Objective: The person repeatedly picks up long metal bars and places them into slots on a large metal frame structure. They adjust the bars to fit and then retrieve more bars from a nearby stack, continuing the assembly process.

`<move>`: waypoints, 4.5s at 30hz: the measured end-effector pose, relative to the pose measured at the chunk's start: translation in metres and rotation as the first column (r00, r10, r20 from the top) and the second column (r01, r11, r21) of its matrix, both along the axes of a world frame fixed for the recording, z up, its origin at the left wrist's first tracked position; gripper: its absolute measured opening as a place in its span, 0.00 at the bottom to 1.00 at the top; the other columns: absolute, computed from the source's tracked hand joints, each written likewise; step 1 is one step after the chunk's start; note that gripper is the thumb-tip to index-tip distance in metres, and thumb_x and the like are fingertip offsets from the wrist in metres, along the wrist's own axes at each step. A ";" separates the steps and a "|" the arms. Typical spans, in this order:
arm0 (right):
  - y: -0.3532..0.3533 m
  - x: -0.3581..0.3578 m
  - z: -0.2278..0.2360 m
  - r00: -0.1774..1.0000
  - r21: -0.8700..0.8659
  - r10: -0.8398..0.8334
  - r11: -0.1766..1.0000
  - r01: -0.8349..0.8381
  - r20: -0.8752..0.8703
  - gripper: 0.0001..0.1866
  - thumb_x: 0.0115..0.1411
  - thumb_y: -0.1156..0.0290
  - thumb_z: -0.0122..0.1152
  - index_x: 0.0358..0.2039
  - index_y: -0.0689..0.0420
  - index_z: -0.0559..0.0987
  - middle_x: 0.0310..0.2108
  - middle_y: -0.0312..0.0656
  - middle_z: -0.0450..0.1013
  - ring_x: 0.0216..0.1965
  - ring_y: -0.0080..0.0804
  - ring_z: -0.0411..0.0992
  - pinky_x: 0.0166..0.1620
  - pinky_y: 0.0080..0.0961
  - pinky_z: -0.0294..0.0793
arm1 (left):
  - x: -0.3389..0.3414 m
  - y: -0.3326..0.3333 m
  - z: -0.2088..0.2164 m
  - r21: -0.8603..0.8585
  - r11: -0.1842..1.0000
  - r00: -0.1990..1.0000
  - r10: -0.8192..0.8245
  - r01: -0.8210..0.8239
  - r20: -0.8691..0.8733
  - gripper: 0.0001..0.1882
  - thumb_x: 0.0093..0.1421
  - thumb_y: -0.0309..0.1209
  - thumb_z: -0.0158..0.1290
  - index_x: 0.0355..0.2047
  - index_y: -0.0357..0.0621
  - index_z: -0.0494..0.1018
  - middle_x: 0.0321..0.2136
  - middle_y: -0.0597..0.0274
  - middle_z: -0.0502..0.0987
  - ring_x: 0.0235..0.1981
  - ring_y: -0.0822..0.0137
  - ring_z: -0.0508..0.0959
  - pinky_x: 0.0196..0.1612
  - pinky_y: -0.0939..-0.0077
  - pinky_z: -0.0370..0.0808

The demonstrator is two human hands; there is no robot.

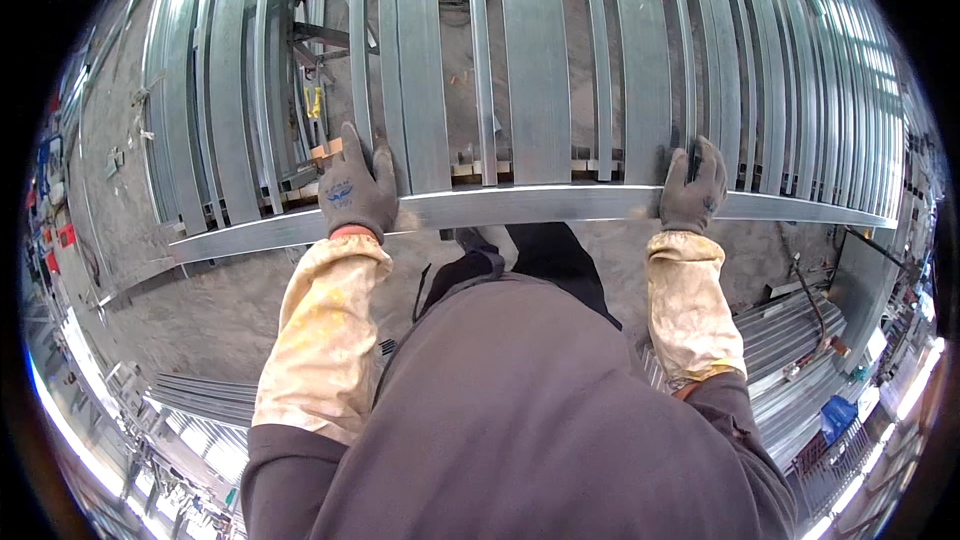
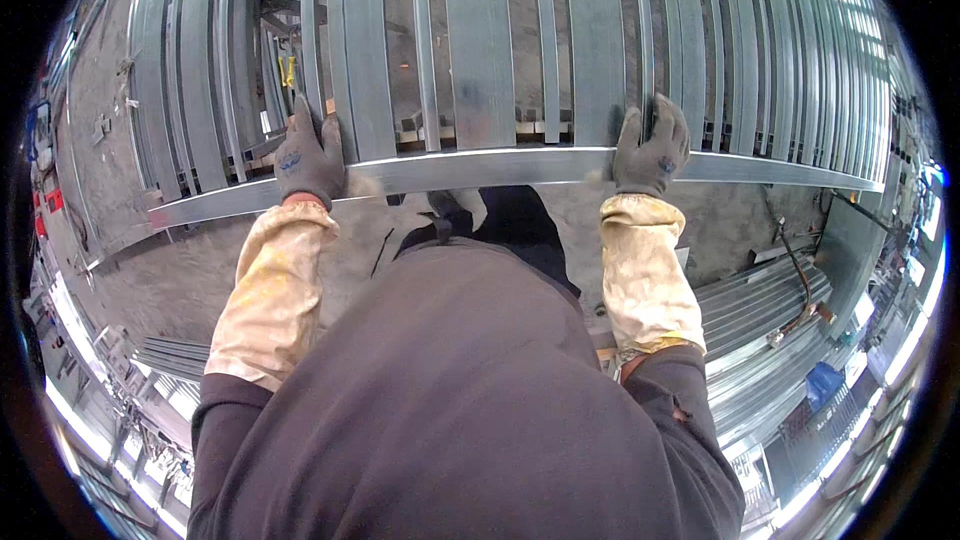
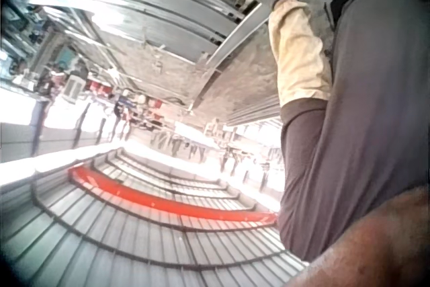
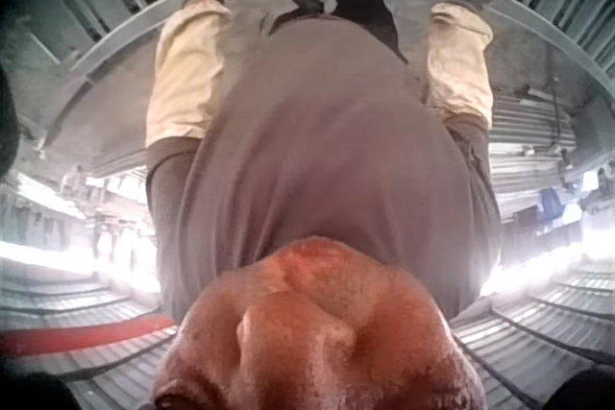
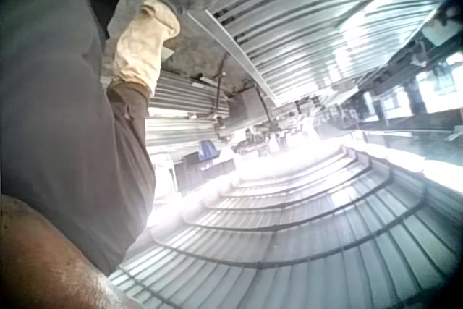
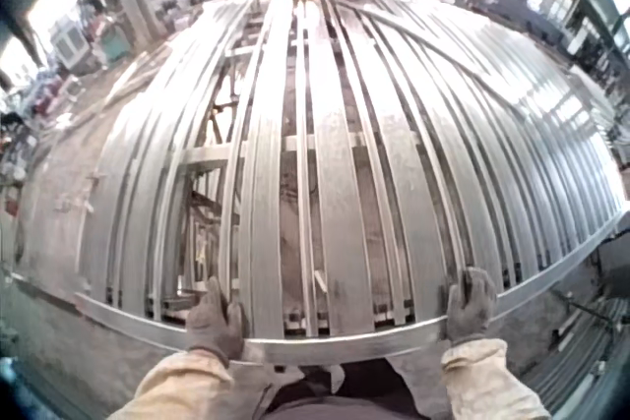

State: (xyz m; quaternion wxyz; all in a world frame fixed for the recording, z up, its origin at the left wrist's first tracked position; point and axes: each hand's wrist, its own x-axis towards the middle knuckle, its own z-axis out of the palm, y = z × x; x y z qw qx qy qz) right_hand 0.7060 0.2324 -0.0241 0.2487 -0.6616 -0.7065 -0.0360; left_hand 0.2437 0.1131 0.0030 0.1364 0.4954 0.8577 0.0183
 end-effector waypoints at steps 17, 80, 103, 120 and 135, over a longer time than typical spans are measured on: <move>0.007 0.000 -0.013 1.000 -0.086 -0.009 0.996 0.008 -0.013 0.24 0.66 0.52 0.65 0.56 0.52 0.82 0.57 0.49 0.79 0.64 0.54 0.71 0.68 0.53 0.65 | 0.000 0.006 0.010 -0.027 0.993 0.987 0.118 -0.116 0.111 0.37 0.72 0.49 0.48 0.73 0.40 0.60 0.49 0.34 0.81 0.49 0.34 0.82 0.53 0.43 0.77; -0.007 -0.006 0.006 1.000 -0.016 -0.016 1.000 0.017 0.014 0.21 0.59 0.64 0.64 0.53 0.54 0.81 0.53 0.46 0.80 0.61 0.54 0.71 0.67 0.53 0.65 | -0.001 -0.006 0.014 0.022 0.998 0.989 0.062 -0.065 0.136 0.28 0.69 0.51 0.51 0.58 0.42 0.70 0.45 0.42 0.81 0.46 0.40 0.83 0.52 0.43 0.76; -0.007 -0.008 0.008 1.000 -0.039 -0.026 0.999 0.026 0.011 0.20 0.60 0.64 0.64 0.53 0.53 0.81 0.53 0.45 0.79 0.62 0.53 0.71 0.67 0.52 0.64 | -0.003 -0.004 0.012 -0.004 0.998 0.988 0.065 -0.065 0.143 0.24 0.69 0.50 0.52 0.52 0.43 0.69 0.44 0.43 0.82 0.46 0.40 0.83 0.52 0.44 0.76; -0.008 -0.011 0.012 0.999 -0.116 -0.041 0.992 0.040 -0.005 0.22 0.61 0.62 0.62 0.55 0.54 0.79 0.56 0.47 0.78 0.65 0.54 0.68 0.70 0.55 0.60 | -0.007 -0.003 0.007 -0.107 0.992 0.987 0.074 -0.059 0.146 0.36 0.70 0.53 0.48 0.69 0.39 0.64 0.51 0.42 0.80 0.52 0.43 0.83 0.58 0.46 0.74; -0.007 -0.008 0.011 0.999 -0.069 -0.030 0.997 0.032 0.031 0.21 0.60 0.64 0.63 0.54 0.54 0.81 0.54 0.46 0.79 0.62 0.52 0.71 0.67 0.53 0.64 | -0.004 -0.002 0.011 -0.057 0.997 0.988 0.062 -0.054 0.143 0.28 0.70 0.52 0.49 0.58 0.42 0.69 0.46 0.43 0.81 0.48 0.41 0.83 0.54 0.44 0.75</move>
